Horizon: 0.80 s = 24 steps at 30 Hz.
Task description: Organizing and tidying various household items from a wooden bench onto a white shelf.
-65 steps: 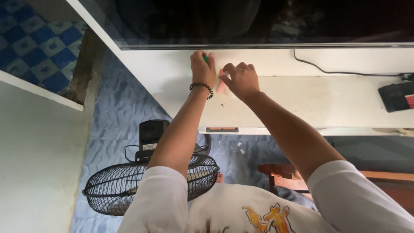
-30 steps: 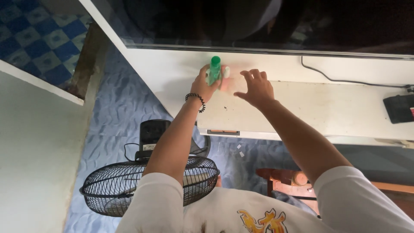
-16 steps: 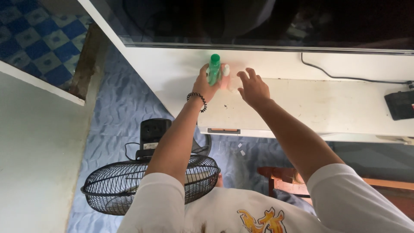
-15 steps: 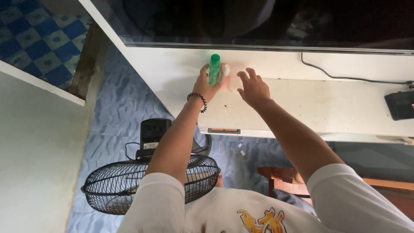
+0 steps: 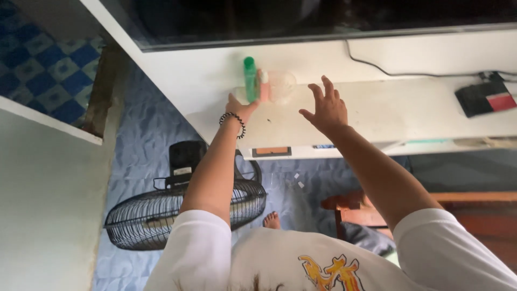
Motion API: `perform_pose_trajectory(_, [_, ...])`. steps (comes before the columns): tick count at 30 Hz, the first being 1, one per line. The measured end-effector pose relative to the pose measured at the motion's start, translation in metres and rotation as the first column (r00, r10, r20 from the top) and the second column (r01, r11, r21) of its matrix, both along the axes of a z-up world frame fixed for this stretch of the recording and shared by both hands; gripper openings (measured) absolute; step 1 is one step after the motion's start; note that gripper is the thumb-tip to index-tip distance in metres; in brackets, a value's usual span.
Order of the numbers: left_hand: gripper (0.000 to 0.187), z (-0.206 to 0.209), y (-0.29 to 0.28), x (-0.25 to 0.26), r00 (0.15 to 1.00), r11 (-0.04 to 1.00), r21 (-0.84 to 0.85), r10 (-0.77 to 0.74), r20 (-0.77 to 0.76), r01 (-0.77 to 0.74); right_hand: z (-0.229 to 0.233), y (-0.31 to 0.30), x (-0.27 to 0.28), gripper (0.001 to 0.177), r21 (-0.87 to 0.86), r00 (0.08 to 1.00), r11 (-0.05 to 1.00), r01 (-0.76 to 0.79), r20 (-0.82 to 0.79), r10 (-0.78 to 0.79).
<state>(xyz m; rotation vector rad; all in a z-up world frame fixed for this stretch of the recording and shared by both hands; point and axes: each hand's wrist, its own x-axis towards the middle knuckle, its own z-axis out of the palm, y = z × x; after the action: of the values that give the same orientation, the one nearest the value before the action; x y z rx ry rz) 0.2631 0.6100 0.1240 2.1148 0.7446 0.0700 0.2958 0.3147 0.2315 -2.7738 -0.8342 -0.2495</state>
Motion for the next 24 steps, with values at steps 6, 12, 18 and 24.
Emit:
perform_pose_trajectory(6, [0.108, 0.067, -0.076, -0.041, 0.974, 0.977, -0.151, 0.120, -0.194, -0.151, -0.002, -0.078, -0.038, 0.080, 0.025, 0.997, 0.996, 0.080, -0.016, -0.080])
perform_pose_trajectory(12, [0.094, 0.050, -0.162, -0.059, 0.978, 0.975, -0.186, 0.090, -0.187, -0.125, -0.017, -0.194, -0.102, 0.078, 0.015, 0.987, 0.987, 0.161, 0.001, -0.161])
perform_pose_trajectory(18, [0.107, 0.064, -0.289, -0.117, 0.969, 0.984, -0.147, -0.131, -0.211, 0.101, -0.027, -0.331, -0.200, 0.075, 0.023, 0.955, 0.959, 0.283, -0.096, -0.280])
perform_pose_trajectory(24, [0.099, 0.026, -0.413, -0.173, 0.899, 0.919, -0.090, -0.394, -0.191, 0.384, -0.050, -0.456, -0.306, 0.075, -0.016, 0.874, 0.890, 0.456, -0.182, -0.451])
